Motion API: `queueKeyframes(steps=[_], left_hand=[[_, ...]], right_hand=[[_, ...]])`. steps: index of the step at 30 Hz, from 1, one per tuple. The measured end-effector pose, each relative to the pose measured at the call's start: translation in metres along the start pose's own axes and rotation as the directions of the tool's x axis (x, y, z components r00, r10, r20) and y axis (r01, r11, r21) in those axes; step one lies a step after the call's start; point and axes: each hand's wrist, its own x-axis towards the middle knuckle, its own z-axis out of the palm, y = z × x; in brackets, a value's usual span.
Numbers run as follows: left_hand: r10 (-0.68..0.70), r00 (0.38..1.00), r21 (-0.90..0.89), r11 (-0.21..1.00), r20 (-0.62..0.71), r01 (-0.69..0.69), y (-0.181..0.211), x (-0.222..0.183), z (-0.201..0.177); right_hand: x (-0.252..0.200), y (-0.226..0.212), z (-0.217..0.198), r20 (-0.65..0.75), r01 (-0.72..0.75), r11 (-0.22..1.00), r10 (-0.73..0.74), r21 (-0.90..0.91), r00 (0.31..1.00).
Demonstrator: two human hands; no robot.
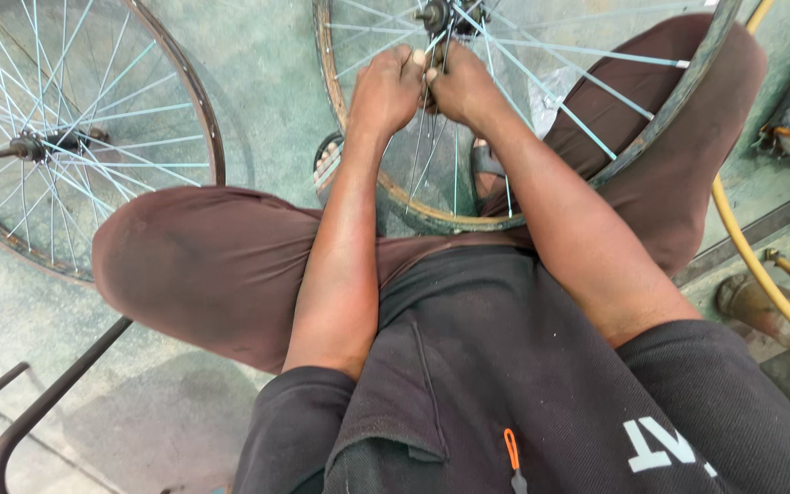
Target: The person sits on the ground and repairs a bicycle wheel by manually threading and tightening spokes into the rim, then rotates the wheel to check alignment.
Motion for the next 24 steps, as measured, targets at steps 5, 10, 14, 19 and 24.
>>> queueKeyframes(steps=[5,10,14,19,24], left_hand=[[0.053,0.996,0.356,0.934,-0.078,-0.021,-0.005,-0.006,-0.015],[0.004,0.995,0.213,0.977,-0.098,0.017,-0.016,0.006,-0.007],[0.029,0.997,-0.026,0.999,-0.071,-0.031,-0.027,0.016,0.021],[0.016,0.999,-0.054,0.998,-0.040,-0.018,-0.030,0.025,0.041],[-0.176,0.983,-0.016,0.984,0.059,0.177,-0.020,0.034,0.038]], right_hand=[[-0.004,0.006,0.014,0.031,-0.172,0.962,0.169,0.213,0.985],[-0.051,-0.017,0.014,0.063,-0.178,0.963,0.168,0.205,0.984],[-0.111,-0.037,-0.009,0.077,-0.218,0.972,0.211,0.089,0.974],[-0.130,-0.058,-0.040,0.007,0.188,0.885,-0.205,-0.426,0.979],[-0.130,-0.072,-0.070,-0.009,0.150,0.804,-0.190,-0.576,0.982]])
